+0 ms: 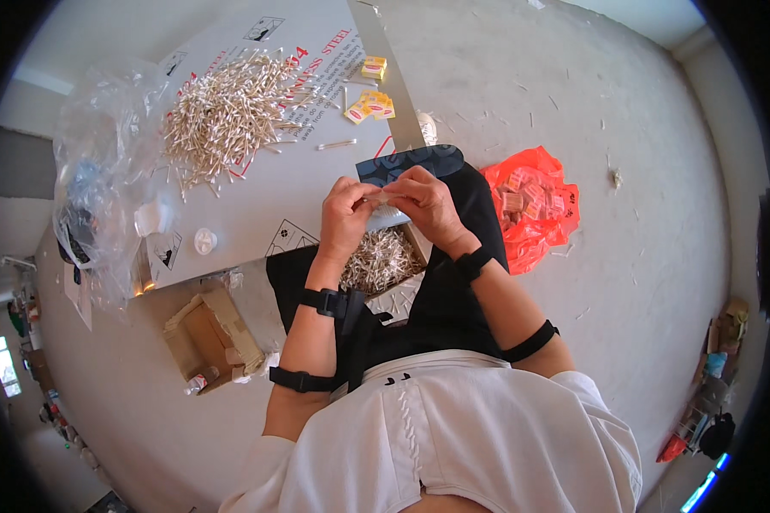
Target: The person is counting and packing bundles of cotton swabs into small plastic bags.
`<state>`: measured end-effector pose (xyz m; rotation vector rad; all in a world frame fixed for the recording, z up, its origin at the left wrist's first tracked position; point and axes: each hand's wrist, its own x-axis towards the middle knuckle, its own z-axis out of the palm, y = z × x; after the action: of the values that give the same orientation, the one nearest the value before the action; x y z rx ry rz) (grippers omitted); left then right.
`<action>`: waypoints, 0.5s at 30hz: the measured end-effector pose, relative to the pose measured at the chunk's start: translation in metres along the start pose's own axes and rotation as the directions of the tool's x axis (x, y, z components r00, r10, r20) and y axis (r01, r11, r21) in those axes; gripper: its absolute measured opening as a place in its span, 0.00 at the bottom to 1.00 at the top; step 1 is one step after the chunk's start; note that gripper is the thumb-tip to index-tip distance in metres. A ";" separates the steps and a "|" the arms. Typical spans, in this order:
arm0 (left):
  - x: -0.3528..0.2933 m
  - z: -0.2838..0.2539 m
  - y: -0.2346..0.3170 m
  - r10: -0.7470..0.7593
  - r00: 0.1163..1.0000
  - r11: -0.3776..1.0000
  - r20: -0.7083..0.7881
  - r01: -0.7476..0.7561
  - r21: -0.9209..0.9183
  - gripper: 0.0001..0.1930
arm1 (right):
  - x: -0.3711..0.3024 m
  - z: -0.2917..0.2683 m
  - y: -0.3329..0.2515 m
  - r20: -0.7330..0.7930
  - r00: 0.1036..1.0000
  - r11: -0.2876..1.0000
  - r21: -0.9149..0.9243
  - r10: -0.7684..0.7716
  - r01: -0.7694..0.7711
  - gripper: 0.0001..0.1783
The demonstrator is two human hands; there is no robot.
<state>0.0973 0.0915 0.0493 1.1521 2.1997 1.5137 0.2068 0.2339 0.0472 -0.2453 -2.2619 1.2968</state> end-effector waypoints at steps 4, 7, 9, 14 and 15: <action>-0.001 0.001 0.002 0.052 0.998 0.998 -0.036 -0.053 -0.024 0.07 | -0.002 0.005 -0.005 -0.059 0.998 1.000 -0.007 -0.014 0.013 0.05; -0.001 0.005 0.008 0.241 0.961 0.955 -0.137 -0.210 0.210 0.06 | -0.002 0.005 -0.007 -0.162 0.980 0.991 -0.092 -0.115 0.101 0.05; 0.008 0.004 0.007 0.214 0.975 0.956 -0.055 -0.198 0.217 0.05 | 0.007 0.005 0.003 -0.118 0.985 0.992 -0.045 -0.123 0.118 0.05; 0.002 0.000 0.014 0.244 0.969 0.917 -0.048 -0.214 0.338 0.05 | -0.002 0.007 -0.001 -0.106 0.981 0.970 -0.198 -0.162 0.139 0.05; 0.003 0.001 0.012 0.237 0.971 0.902 -0.022 -0.211 0.376 0.06 | 0.000 0.007 -0.001 -0.085 0.985 0.962 -0.245 -0.149 0.124 0.05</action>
<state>0.1013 0.0960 0.0602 1.5353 2.5512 1.2576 0.2034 0.2280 0.0455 -0.2304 -2.3006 0.9205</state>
